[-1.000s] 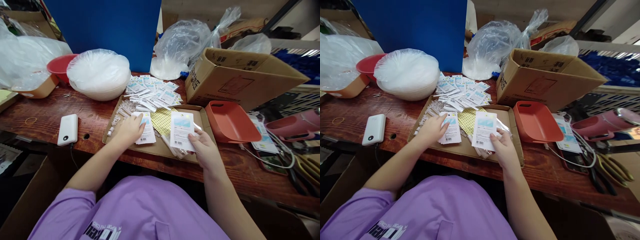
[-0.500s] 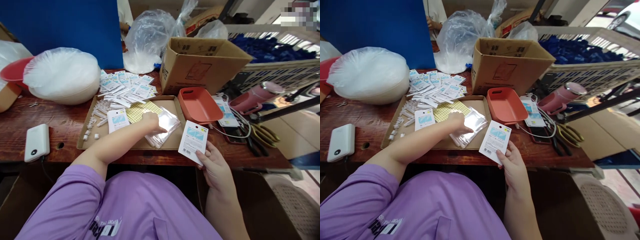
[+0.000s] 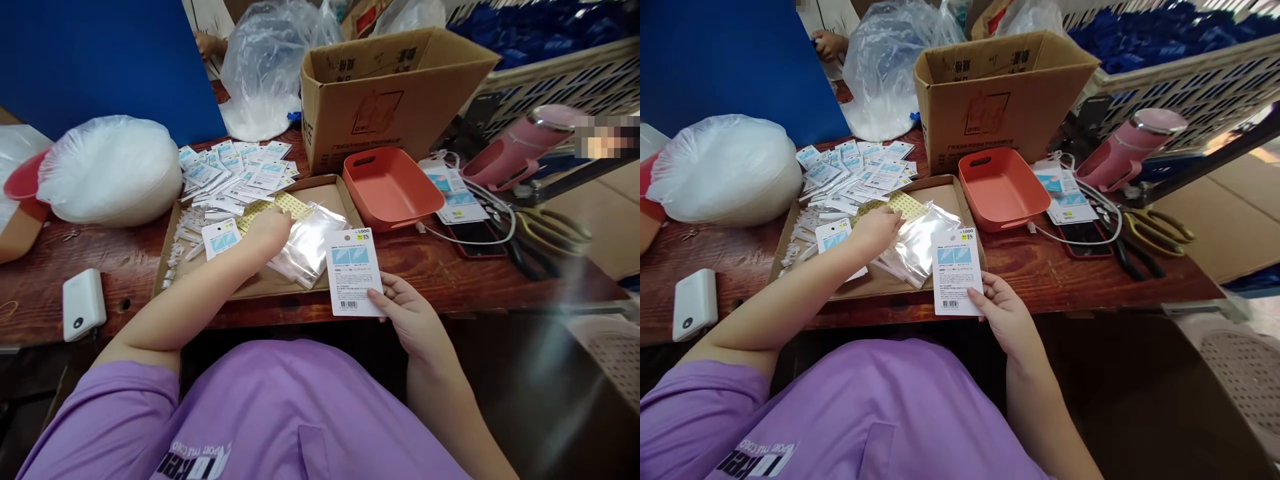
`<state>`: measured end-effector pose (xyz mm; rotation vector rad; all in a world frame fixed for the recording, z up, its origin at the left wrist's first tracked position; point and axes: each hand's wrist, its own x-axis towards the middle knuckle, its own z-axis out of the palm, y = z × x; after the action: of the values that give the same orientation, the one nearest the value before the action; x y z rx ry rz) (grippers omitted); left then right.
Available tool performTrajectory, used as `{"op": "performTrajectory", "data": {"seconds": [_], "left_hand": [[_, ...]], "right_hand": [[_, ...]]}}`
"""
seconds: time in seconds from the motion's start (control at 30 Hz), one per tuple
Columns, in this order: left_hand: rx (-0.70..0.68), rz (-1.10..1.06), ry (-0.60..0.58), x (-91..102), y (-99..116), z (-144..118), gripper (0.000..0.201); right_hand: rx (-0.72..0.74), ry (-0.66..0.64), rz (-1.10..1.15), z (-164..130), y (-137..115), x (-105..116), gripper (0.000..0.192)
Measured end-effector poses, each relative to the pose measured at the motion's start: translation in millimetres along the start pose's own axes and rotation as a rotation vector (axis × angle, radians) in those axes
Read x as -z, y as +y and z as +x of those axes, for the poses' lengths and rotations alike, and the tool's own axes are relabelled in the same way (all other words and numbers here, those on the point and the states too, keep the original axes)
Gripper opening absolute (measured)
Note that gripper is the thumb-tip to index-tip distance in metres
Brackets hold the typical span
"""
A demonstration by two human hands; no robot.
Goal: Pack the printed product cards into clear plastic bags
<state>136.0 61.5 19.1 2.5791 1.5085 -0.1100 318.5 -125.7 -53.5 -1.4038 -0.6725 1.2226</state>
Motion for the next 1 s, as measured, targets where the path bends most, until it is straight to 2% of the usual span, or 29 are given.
{"op": "performTrajectory", "data": {"seconds": [0.07,0.1,0.17,0.27,0.33,0.4,0.53,0.7,1.0], "left_hand": [[-0.004,-0.086,0.011,1.0,-3,-9,0.043],[-0.001,-0.224,0.023,1.3,-5,-14,0.043],[0.035,-0.692,0.025,2.1,-8,-25,0.039],[0.129,-1.461,-0.050,3.7,-12,-44,0.025],[0.168,-1.760,-0.092,4.7,-14,-57,0.026],[0.196,-1.938,-0.077,4.2,-16,-69,0.031],[0.291,-2.117,-0.044,-2.5,-20,-85,0.024],[0.413,-2.248,-0.119,-8.0,-24,-95,0.023],[0.424,-2.241,-0.105,-2.0,-33,-104,0.038]], "right_hand": [[-0.011,-0.034,0.001,-1,-1,-1,0.042],[-0.016,-0.052,0.011,-2,-1,-1,0.040],[-0.035,-0.128,0.031,-5,-1,-4,0.037],[-0.099,-0.375,0.043,-10,-1,-16,0.033],[-0.150,-0.509,0.058,-12,-1,-27,0.031],[-0.189,-0.555,0.087,-12,-2,-38,0.030],[-0.228,-0.533,0.128,-9,-5,-46,0.028],[-0.218,-0.398,0.123,-10,-11,-50,0.027],[-0.257,-0.369,0.038,-17,-26,-57,0.033]]}}
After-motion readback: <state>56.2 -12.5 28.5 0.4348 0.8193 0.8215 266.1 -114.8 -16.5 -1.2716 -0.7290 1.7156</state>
